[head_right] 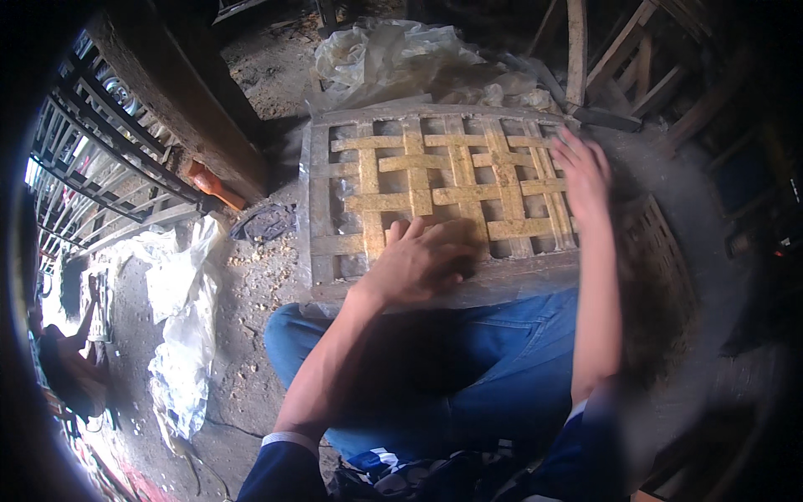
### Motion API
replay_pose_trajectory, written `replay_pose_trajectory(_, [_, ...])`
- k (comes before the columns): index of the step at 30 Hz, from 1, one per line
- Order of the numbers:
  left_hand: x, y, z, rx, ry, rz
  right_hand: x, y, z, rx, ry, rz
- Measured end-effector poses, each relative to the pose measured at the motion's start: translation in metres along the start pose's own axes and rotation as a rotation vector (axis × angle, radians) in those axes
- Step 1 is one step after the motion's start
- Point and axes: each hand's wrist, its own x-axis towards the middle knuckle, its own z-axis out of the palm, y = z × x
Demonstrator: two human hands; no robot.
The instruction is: The person sits on the floor and assembles a wooden lattice tray by placing a plastic sheet inside, pressing the material into the grid, and stacking a second lattice on top. The person repeats this process with additional trays, handling the plastic and wooden frames by hand.
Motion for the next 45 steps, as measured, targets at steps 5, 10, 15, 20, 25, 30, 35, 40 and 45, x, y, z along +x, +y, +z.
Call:
replay_pose_trajectory(5, [0.001, 0.002, 0.0, 0.057, -0.062, -0.023, -0.148, -0.105, -0.084, -0.461, 0.279, 0.218])
replay_pose_trajectory(10, [0.002, 0.004, -0.005, 0.043, -0.053, -0.016, -0.322, -0.132, -0.145, -0.802, 0.338, 0.53])
replay_pose_trajectory(15, [0.0, 0.002, -0.01, 0.018, -0.061, -0.038, -0.435, -0.124, -0.188, -1.083, 0.251, 1.016])
replay_pose_trajectory(20, [0.002, 0.0, -0.007, 0.03, -0.068, -0.035, -0.458, -0.132, -0.207, -1.43, -0.355, 1.049])
replay_pose_trajectory(25, [0.004, 0.003, -0.009, 0.017, -0.067, -0.013, -0.446, -0.131, -0.197, -2.048, -0.313, 0.615])
replay_pose_trajectory(30, [0.001, 0.0, -0.008, 0.008, -0.067, -0.029, -0.335, -0.129, -0.121, -1.787, 0.021, 0.226])
replay_pose_trajectory(35, [0.005, 0.005, -0.01, -0.01, -0.081, -0.051, -0.226, -0.114, -0.065, -1.478, 0.111, 0.075])
replay_pose_trajectory(40, [0.004, 0.005, -0.012, -0.058, -0.074, -0.082, -0.146, -0.076, -0.057, -1.536, 0.023, 0.063])
replay_pose_trajectory(45, [0.005, 0.005, -0.01, -0.052, -0.051, -0.039, -0.116, -0.063, -0.087, -1.551, 0.005, 0.239])
